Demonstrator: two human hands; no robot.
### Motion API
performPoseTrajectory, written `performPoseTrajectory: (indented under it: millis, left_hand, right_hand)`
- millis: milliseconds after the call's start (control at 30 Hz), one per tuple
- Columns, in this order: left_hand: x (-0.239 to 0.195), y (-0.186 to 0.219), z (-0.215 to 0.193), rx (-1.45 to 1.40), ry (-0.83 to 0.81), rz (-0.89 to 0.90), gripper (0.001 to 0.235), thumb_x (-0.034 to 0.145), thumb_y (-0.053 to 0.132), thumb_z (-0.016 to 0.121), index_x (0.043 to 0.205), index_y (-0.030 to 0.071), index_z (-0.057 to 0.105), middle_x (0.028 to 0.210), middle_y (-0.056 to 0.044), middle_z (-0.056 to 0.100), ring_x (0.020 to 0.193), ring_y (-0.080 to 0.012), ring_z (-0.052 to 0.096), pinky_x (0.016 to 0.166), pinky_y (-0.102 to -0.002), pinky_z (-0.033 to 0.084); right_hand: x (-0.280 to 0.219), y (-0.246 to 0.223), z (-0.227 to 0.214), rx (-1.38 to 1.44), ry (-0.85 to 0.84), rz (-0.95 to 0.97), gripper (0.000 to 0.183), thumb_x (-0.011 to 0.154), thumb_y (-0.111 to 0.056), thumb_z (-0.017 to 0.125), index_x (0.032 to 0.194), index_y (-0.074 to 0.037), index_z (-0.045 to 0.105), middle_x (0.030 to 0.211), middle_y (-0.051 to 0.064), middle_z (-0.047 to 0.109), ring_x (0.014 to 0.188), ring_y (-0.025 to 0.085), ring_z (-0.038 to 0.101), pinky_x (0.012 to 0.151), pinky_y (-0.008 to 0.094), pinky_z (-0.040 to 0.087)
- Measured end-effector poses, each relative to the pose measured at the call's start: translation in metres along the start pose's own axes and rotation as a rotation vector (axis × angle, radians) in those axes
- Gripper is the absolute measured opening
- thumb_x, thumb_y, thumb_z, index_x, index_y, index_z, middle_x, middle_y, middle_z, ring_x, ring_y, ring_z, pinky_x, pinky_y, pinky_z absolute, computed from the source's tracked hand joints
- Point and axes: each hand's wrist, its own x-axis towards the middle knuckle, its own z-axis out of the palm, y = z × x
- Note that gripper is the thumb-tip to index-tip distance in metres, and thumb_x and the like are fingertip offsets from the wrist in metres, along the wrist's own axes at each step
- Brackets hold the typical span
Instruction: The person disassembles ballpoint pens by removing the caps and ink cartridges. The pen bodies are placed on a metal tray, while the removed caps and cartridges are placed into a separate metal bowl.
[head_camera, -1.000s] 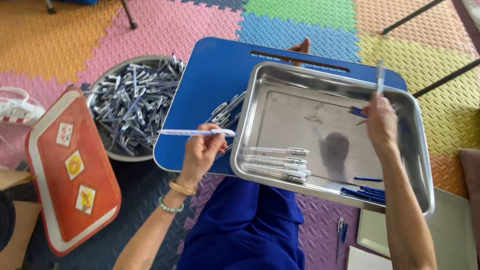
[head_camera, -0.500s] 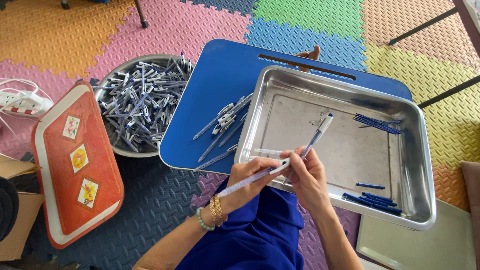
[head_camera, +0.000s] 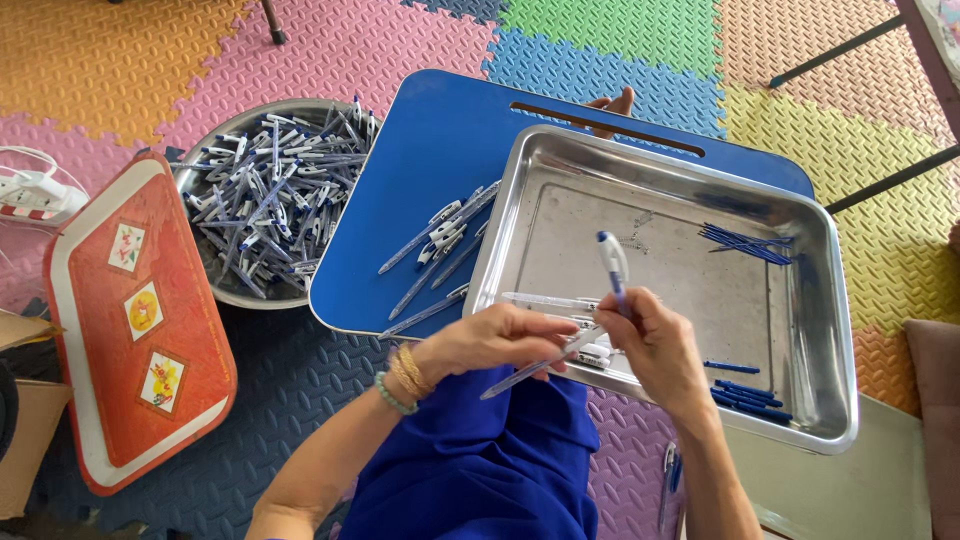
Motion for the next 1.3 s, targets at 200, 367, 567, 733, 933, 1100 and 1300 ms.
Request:
performPoseTrajectory:
  millis: [200,367,567,733,933,1100,1300]
  left_hand:
    - [0.015,-0.017,0.007,-0.323,0.159,-0.040,0.049,0.109,0.003,0.071,0.156,-0.002,0.062,0.122,-0.025,0.080,0.106,-0.0347,0.082,0.089,-0.045,0.072]
    - [0.011,-0.010,0.014,-0.425,0.208,-0.074,0.044,0.109,0.005,0.072,0.152,0.002,0.067,0.122,-0.020,0.082,0.106,-0.0310,0.082,0.091,-0.043,0.071]
    - [0.010,0.002,0.018,-0.351,0.129,-0.165,0.054,0.106,0.009,0.071,0.158,0.001,0.061,0.135,-0.015,0.077,0.111,-0.0243,0.079,0.104,-0.039,0.066]
    - [0.011,-0.002,0.018,-0.299,0.093,-0.091,0.053,0.104,0.011,0.075,0.155,0.001,0.064,0.132,-0.016,0.079,0.116,-0.0254,0.079,0.111,-0.041,0.064]
    - [0.012,0.005,0.022,-0.242,0.132,-0.093,0.053,0.100,0.012,0.079,0.152,0.004,0.068,0.131,-0.017,0.079,0.113,-0.0255,0.080,0.103,-0.040,0.068]
    - [0.015,-0.009,0.033,-0.378,0.261,-0.038,0.048,0.098,-0.003,0.080,0.145,-0.004,0.071,0.122,-0.020,0.082,0.101,-0.0320,0.083,0.088,-0.043,0.072]
    - [0.021,-0.027,0.033,-0.351,0.328,-0.047,0.050,0.099,-0.002,0.080,0.147,-0.006,0.068,0.118,-0.020,0.083,0.095,-0.0298,0.084,0.080,-0.039,0.074]
  right_hand:
    - [0.004,0.014,0.005,0.246,0.291,-0.038,0.032,0.122,-0.029,0.050,0.107,-0.010,0.070,0.107,0.013,0.076,0.083,0.019,0.072,0.076,0.030,0.059]
    - [-0.027,0.008,0.011,0.672,0.292,0.118,0.044,0.127,-0.044,0.037,0.114,-0.014,0.066,0.083,0.009,0.067,0.059,0.016,0.065,0.055,0.020,0.056]
    - [-0.043,-0.023,0.034,0.519,0.250,0.069,0.013,0.107,0.000,0.067,0.118,-0.002,0.060,0.114,0.023,0.079,0.090,0.027,0.081,0.087,0.033,0.070]
    - [-0.047,-0.008,0.047,0.281,0.396,0.074,0.017,0.102,-0.010,0.079,0.112,-0.005,0.066,0.104,0.015,0.082,0.095,0.021,0.083,0.087,0.029,0.065]
    - [-0.045,-0.016,0.048,0.213,0.398,0.092,0.015,0.106,-0.014,0.074,0.112,-0.006,0.063,0.105,0.018,0.084,0.092,0.024,0.086,0.079,0.029,0.068]
    - [-0.042,0.005,0.055,0.287,0.443,-0.094,0.018,0.102,-0.001,0.078,0.108,0.003,0.061,0.102,0.025,0.083,0.089,0.027,0.084,0.074,0.035,0.068]
    - [-0.043,0.014,0.056,0.123,0.426,-0.246,0.021,0.099,0.003,0.081,0.106,0.003,0.061,0.098,0.026,0.082,0.085,0.033,0.085,0.069,0.036,0.066]
